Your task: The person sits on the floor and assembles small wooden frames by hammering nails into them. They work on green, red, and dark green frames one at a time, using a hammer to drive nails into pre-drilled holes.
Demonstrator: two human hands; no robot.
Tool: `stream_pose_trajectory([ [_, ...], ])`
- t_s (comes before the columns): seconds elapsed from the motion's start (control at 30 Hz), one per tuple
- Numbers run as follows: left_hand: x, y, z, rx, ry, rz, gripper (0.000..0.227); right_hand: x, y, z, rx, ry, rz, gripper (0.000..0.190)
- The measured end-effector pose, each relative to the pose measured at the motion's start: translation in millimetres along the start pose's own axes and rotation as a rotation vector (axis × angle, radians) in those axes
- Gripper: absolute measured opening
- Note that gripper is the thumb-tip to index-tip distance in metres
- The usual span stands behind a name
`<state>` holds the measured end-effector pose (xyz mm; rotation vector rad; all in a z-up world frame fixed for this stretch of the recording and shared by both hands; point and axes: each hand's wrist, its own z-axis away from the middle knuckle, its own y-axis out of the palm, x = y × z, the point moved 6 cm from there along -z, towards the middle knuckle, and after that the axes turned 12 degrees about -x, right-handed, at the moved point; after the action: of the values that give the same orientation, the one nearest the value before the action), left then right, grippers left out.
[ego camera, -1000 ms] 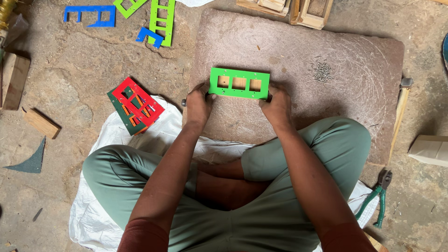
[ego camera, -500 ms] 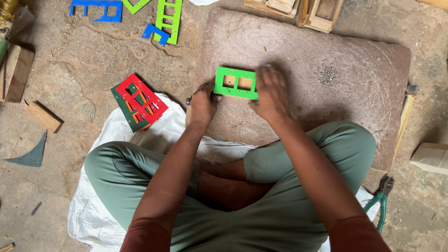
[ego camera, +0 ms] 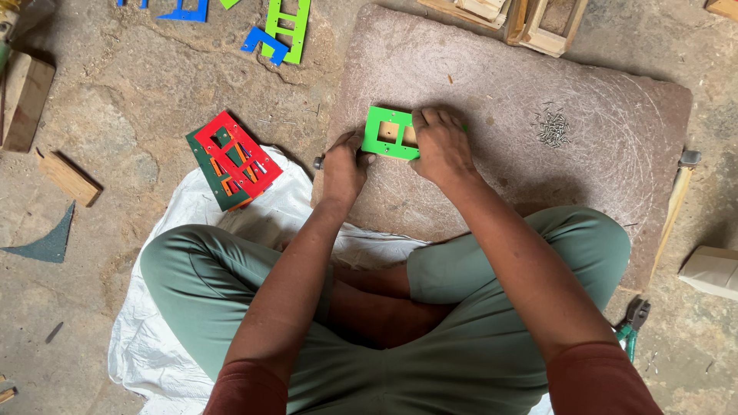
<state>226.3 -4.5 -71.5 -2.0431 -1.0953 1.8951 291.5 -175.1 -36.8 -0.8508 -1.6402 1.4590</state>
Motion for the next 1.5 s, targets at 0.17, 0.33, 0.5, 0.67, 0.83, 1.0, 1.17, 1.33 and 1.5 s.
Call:
stream_pose_trajectory([
  [0.17,0.7,1.4,0.7,-0.025,0.039,-0.019,0.052,-0.9,2.3,-1.4,-0.010,0.005,-0.001,0.092],
  [0.33,2.2,1.3,0.3,-0.042,0.060,0.005,0.050,0.6,1.9,-4.1,0.008,-0.019,0.027,0.092],
  [0.5,3.6,2.7,1.1,-0.042,0.042,0.011,0.050,-2.4,-0.2,-5.3,0.003,-0.010,-0.015,0.089],
  [0.67,-3.5,-1.4,-2.8,-0.024,0.039,-0.013,0.051,-2.7,-3.6,-3.6,-0.068,-0.027,-0.061,0.088],
  [0.83,-14.4,-47.0,26.7,-0.109,0.116,-0.025,0.057,-3.9,-3.1,-4.1,-0.080,0.007,-0.092,0.088],
  [1.0,23.2,-89.3,101.7,0.083,-0.225,-0.362,0.099,-5.9,3.0,-3.6,-0.031,0.046,-0.079,0.096],
  [1.17,38.3,-75.7,142.5,0.278,-0.924,0.417,0.081,-5.3,0.6,-5.0,-0.036,0.058,-0.094,0.093],
  [1.33,8.8,-88.7,140.3,0.102,-0.404,-0.063,0.070,-9.2,4.2,-2.8,-0.030,0.066,-0.105,0.093],
  [1.5,2.7,-89.2,137.4,0.143,-0.182,-0.335,0.072,-11.9,6.7,-5.6,-0.018,0.093,-0.158,0.094],
])
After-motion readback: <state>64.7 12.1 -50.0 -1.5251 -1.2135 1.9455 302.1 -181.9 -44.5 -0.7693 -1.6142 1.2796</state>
